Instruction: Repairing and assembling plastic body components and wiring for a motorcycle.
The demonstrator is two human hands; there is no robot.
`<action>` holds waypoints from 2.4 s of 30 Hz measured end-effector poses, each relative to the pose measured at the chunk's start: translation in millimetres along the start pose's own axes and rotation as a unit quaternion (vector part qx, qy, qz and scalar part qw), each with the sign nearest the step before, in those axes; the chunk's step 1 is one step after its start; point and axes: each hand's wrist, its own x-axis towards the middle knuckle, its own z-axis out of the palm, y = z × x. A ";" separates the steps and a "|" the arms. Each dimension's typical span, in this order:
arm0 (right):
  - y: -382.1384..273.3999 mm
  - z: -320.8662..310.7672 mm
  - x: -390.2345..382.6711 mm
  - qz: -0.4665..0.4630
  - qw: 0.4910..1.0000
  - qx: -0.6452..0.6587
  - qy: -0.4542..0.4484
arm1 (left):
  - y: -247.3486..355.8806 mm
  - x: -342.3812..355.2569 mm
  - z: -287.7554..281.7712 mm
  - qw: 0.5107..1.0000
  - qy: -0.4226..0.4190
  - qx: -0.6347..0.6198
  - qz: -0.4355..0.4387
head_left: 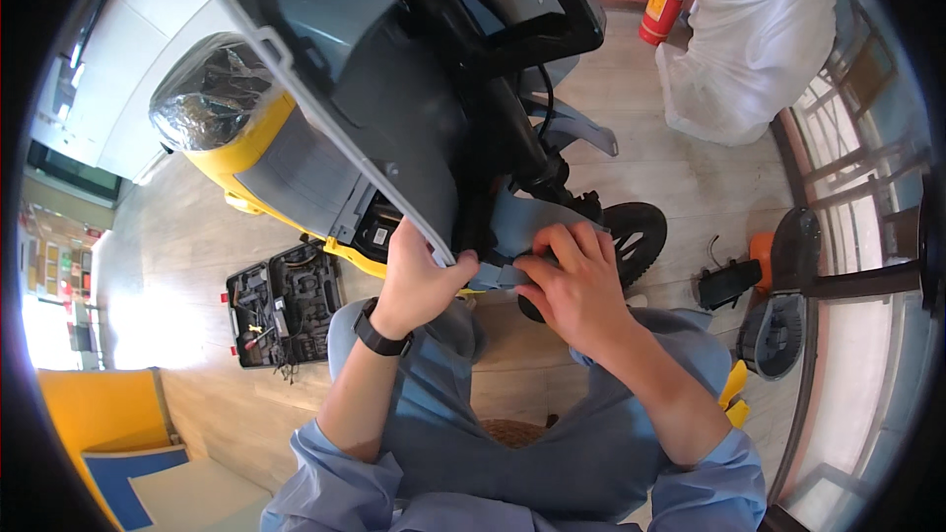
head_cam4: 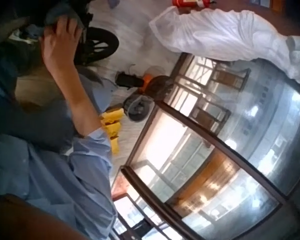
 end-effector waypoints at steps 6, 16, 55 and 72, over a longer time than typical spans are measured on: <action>11.7 10.7 -1.0 -0.054 0.998 -0.030 0.032 | 23.2 2.8 -7.2 0.997 -0.049 0.050 -0.006; 13.4 -10.8 -1.6 -0.038 0.998 0.048 0.012 | 6.2 -6.4 2.6 1.000 0.004 0.004 0.011; -23.3 301.3 -632.1 0.776 0.624 0.059 -0.075 | 56.0 -67.0 66.1 0.844 0.043 0.414 0.338; 12.7 71.9 -505.8 0.738 0.658 0.154 -0.001 | 5.1 -31.8 62.2 0.869 -0.031 0.372 0.323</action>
